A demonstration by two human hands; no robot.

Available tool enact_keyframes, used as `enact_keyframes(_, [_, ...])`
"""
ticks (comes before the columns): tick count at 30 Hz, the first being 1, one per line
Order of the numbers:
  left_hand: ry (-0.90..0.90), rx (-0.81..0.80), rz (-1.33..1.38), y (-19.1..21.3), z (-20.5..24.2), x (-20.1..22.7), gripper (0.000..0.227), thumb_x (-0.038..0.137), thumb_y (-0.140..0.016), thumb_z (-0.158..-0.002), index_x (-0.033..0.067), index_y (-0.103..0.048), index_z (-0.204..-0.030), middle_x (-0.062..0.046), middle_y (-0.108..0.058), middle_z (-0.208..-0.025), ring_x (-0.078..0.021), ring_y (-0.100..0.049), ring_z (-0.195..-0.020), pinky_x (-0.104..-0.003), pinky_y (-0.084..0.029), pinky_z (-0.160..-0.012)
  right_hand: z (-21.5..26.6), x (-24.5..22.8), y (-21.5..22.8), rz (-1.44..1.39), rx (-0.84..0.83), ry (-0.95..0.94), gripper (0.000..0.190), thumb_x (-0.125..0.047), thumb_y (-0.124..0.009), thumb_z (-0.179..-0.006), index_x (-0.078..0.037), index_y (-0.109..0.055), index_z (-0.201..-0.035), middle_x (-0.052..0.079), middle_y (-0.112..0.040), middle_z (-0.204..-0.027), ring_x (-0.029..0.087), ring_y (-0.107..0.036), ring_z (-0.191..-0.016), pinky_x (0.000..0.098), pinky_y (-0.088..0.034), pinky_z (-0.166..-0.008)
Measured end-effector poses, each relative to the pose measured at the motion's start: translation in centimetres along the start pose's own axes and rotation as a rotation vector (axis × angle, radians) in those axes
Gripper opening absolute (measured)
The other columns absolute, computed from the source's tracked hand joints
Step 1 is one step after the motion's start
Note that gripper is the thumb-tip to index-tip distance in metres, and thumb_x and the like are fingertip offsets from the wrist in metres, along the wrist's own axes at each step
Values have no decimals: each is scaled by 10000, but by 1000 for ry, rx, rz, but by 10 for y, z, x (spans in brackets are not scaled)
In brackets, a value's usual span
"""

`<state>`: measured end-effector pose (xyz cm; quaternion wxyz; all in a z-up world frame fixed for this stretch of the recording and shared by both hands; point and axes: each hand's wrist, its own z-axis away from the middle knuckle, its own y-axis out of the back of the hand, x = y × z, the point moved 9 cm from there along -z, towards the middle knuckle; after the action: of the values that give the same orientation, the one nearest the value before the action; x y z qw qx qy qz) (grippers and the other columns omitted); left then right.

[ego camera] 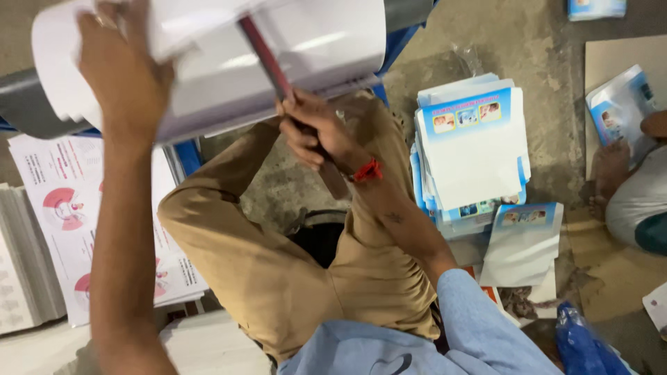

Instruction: The person feeds stacks of printed papers into a manual laminating machine, using a red tool to press the paper against the roller. They repeatedly align the paper, feed it through the machine, and stack the finished laminated sheets.

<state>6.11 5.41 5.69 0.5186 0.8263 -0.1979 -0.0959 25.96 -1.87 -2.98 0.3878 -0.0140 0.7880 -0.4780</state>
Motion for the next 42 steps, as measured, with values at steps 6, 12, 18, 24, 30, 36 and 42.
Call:
enact_keyframes(6, [36, 161, -36, -40, -39, -25, 312, 48, -785, -719, 8, -702, -1017, -156, -675, -1016, -388, -603, -968, -493, -484, -793, 40, -53, 94, 388, 803, 428, 257, -311, -465, -1135, -58, -496, -1166, 9, -474, -682, 120, -441, -462, 290, -423, -398])
enact_keyframes(12, [-42, 176, -40, -31, -15, -7, 494, 14, -759, -688, 30, -702, -1179, -139, -660, -1155, -378, -587, -1155, -487, -490, -984, 39, -41, 124, 390, 862, 459, 290, -345, -450, -1156, -59, -490, -1127, 31, -480, -667, 137, -506, -440, 304, -430, -368])
enact_keyframes(18, [-124, 114, -77, -23, 2, 17, 659, 40, -784, -704, -20, -612, -1338, -168, -580, -1300, -386, -536, -1257, -545, -433, -1092, -4, 106, 0, 214, 417, -131, 277, -331, -431, -1144, -66, -499, -1187, -20, -484, -666, 85, -472, -395, 241, -440, -349])
enact_keyframes(24, [-85, 141, -96, -42, 22, 20, 790, 123, -793, -705, -30, -545, -1439, -204, -545, -1370, -425, -516, -1335, -633, -317, -1212, 7, 19, 78, 261, 894, 388, 260, -355, -491, -1084, -103, -512, -1143, 16, -473, -682, 138, -473, -439, 330, -427, -346])
enact_keyframes(30, [-34, 222, -140, -53, 32, 14, 772, 81, -720, -690, -18, -541, -1434, -183, -535, -1428, -413, -503, -1292, -623, -281, -1269, 49, -40, 114, 210, 1057, 577, 273, -381, -476, -1081, -111, -496, -1117, 32, -454, -706, 187, -471, -494, 375, -463, -455])
enact_keyframes(36, [-56, 261, -57, -58, 43, 17, 632, 136, -716, -670, -15, -620, -1277, -179, -578, -1238, -432, -521, -1174, -608, -398, -1043, 40, 17, 104, 336, 906, 393, 338, -424, -483, -1099, -89, -498, -1057, 18, -433, -641, 155, -442, -426, 324, -401, -366])
enact_keyframes(42, [1, 191, -32, -86, 50, -5, 284, 104, -693, -745, 70, -669, -1026, -97, -614, -982, -356, -574, -960, -512, -431, -840, 3, 110, 43, 398, 618, -51, 243, -382, -443, -1074, -144, -454, -1125, -12, -456, -640, 124, -424, -390, 292, -397, -344])
